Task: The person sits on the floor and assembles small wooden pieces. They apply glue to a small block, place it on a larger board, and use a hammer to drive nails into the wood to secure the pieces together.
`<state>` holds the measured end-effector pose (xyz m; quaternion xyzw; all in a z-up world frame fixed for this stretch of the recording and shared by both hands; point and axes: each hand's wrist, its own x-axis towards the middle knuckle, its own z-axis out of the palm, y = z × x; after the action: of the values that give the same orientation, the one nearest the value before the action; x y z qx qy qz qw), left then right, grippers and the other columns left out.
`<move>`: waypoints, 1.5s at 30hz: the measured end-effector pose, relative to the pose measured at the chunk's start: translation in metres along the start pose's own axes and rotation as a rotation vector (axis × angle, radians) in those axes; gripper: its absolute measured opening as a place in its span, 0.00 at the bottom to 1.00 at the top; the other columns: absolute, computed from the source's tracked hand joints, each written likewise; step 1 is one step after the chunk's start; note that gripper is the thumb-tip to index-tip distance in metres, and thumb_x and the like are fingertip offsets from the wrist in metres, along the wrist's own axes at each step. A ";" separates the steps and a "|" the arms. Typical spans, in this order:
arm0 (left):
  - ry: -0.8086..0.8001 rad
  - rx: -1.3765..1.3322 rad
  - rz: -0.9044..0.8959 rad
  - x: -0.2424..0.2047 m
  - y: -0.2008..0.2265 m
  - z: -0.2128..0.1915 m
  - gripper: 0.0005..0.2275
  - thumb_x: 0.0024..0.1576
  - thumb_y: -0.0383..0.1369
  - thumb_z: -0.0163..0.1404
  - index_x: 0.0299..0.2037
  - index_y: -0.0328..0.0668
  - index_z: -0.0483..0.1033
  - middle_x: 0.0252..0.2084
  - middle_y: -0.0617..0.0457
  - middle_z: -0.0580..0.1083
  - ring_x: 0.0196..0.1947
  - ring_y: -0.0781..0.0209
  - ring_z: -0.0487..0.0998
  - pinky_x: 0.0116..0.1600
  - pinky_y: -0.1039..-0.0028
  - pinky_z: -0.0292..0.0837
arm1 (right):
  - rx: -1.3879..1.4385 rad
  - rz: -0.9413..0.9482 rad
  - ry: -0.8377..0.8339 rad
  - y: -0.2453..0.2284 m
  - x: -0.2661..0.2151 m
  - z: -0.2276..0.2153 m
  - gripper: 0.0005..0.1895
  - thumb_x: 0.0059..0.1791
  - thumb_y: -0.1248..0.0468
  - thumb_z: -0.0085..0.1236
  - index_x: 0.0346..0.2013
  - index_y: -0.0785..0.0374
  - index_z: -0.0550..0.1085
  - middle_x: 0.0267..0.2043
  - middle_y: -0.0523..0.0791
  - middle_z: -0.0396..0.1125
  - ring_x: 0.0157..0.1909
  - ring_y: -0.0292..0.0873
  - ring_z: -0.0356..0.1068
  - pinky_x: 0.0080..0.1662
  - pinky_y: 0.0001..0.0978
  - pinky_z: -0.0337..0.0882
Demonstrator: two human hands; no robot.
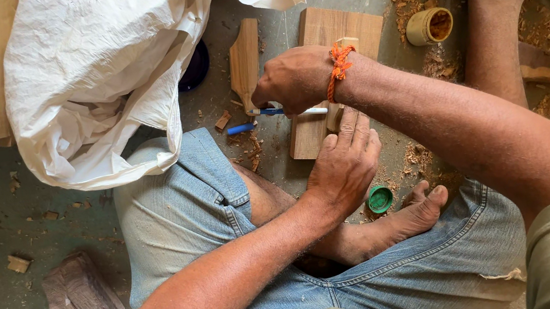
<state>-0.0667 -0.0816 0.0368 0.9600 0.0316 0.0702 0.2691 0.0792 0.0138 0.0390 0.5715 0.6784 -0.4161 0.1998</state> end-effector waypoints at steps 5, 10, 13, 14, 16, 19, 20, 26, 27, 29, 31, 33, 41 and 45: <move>0.068 -0.046 0.008 0.004 -0.003 -0.015 0.17 0.54 0.34 0.48 0.51 0.32 0.76 0.67 0.32 0.65 0.71 0.39 0.61 0.50 0.66 0.70 | 0.172 0.069 0.085 0.000 -0.027 -0.020 0.09 0.53 0.65 0.55 0.48 0.54 0.76 0.32 0.46 0.75 0.33 0.47 0.77 0.34 0.42 0.78; 0.042 -0.330 -0.098 0.023 -0.036 -0.039 0.09 0.63 0.31 0.45 0.46 0.34 0.77 0.50 0.38 0.75 0.54 0.45 0.75 0.56 0.62 0.70 | 0.891 0.071 1.156 0.013 -0.133 0.004 0.14 0.55 0.70 0.49 0.56 0.63 0.73 0.36 0.45 0.67 0.33 0.37 0.66 0.36 0.29 0.70; 0.251 -0.738 -0.504 0.051 -0.070 -0.032 0.10 0.64 0.34 0.49 0.46 0.37 0.80 0.39 0.44 0.80 0.39 0.54 0.82 0.45 0.69 0.77 | 1.471 0.387 1.412 0.008 -0.143 0.071 0.11 0.58 0.64 0.50 0.51 0.65 0.74 0.32 0.44 0.70 0.19 0.32 0.57 0.22 0.24 0.57; 0.248 -0.788 -0.528 0.055 -0.072 -0.026 0.12 0.62 0.36 0.52 0.48 0.35 0.80 0.40 0.43 0.80 0.39 0.55 0.83 0.44 0.69 0.78 | 1.526 0.471 1.317 0.003 -0.137 0.096 0.13 0.56 0.62 0.54 0.53 0.66 0.75 0.34 0.45 0.73 0.18 0.29 0.56 0.21 0.21 0.56; 0.244 -0.880 -0.588 0.060 -0.076 -0.012 0.17 0.58 0.39 0.58 0.50 0.32 0.79 0.41 0.42 0.81 0.39 0.56 0.85 0.44 0.68 0.80 | 1.699 0.539 1.236 -0.007 -0.118 0.136 0.18 0.54 0.59 0.58 0.54 0.66 0.75 0.36 0.44 0.77 0.17 0.26 0.55 0.20 0.19 0.53; 0.221 -0.833 -0.555 0.057 -0.070 0.006 0.19 0.54 0.37 0.60 0.51 0.30 0.78 0.41 0.43 0.81 0.40 0.57 0.85 0.45 0.68 0.82 | 1.808 0.560 1.285 -0.013 -0.103 0.164 0.19 0.52 0.58 0.61 0.54 0.66 0.76 0.37 0.42 0.76 0.17 0.25 0.56 0.19 0.18 0.53; 0.219 -0.820 -0.535 0.055 -0.068 0.009 0.19 0.54 0.36 0.60 0.51 0.30 0.78 0.42 0.43 0.81 0.40 0.57 0.85 0.46 0.69 0.82 | 1.801 0.576 1.300 -0.015 -0.102 0.166 0.19 0.52 0.59 0.62 0.54 0.66 0.76 0.37 0.41 0.75 0.18 0.25 0.56 0.20 0.18 0.53; 0.134 -0.835 -0.572 0.053 -0.070 0.012 0.20 0.56 0.37 0.59 0.54 0.31 0.76 0.42 0.45 0.81 0.42 0.61 0.85 0.47 0.72 0.83 | 1.670 0.678 1.250 -0.018 -0.107 0.158 0.19 0.51 0.60 0.64 0.54 0.65 0.78 0.35 0.39 0.72 0.26 0.27 0.59 0.26 0.19 0.58; 0.128 -0.841 -0.580 0.053 -0.070 0.013 0.20 0.56 0.37 0.59 0.54 0.31 0.76 0.43 0.44 0.81 0.42 0.61 0.85 0.47 0.73 0.83 | 1.655 0.650 1.263 -0.018 -0.105 0.159 0.19 0.51 0.60 0.64 0.54 0.66 0.78 0.37 0.40 0.73 0.31 0.27 0.63 0.31 0.19 0.63; 0.118 -0.851 -0.591 0.053 -0.070 0.012 0.20 0.56 0.37 0.59 0.54 0.31 0.76 0.43 0.44 0.81 0.42 0.62 0.85 0.47 0.73 0.83 | 1.623 0.591 1.291 -0.016 -0.103 0.161 0.18 0.51 0.61 0.64 0.54 0.66 0.78 0.42 0.41 0.75 0.42 0.28 0.71 0.43 0.19 0.72; 0.112 -0.861 -0.598 0.053 -0.070 0.010 0.21 0.56 0.37 0.59 0.55 0.30 0.76 0.43 0.45 0.82 0.43 0.62 0.85 0.48 0.73 0.83 | 1.632 0.595 1.282 -0.014 -0.101 0.162 0.18 0.51 0.61 0.64 0.53 0.67 0.78 0.43 0.42 0.75 0.44 0.31 0.72 0.46 0.23 0.72; 0.127 -0.870 -0.598 0.053 -0.069 0.010 0.21 0.55 0.37 0.60 0.55 0.30 0.75 0.43 0.45 0.81 0.43 0.62 0.85 0.47 0.73 0.83 | 1.640 0.591 1.277 -0.014 -0.101 0.161 0.18 0.51 0.61 0.64 0.53 0.67 0.78 0.44 0.43 0.76 0.45 0.32 0.72 0.48 0.24 0.73; 0.095 -0.840 -0.616 0.050 -0.070 0.014 0.22 0.56 0.37 0.59 0.57 0.29 0.74 0.44 0.44 0.81 0.44 0.61 0.84 0.48 0.73 0.83 | 1.601 0.664 1.226 -0.020 -0.105 0.153 0.18 0.51 0.61 0.64 0.53 0.67 0.78 0.44 0.45 0.76 0.44 0.33 0.72 0.47 0.26 0.74; 0.089 -0.808 -0.603 0.052 -0.070 0.013 0.22 0.56 0.38 0.58 0.56 0.29 0.74 0.43 0.44 0.80 0.43 0.61 0.84 0.46 0.73 0.84 | 1.663 0.624 1.248 -0.012 -0.105 0.161 0.17 0.51 0.60 0.64 0.51 0.65 0.78 0.43 0.45 0.76 0.38 0.33 0.67 0.40 0.25 0.69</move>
<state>-0.0147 -0.0232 -0.0052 0.7234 0.2893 0.0370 0.6258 0.0629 -0.1777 0.0293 0.7860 -0.0094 -0.3123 -0.5334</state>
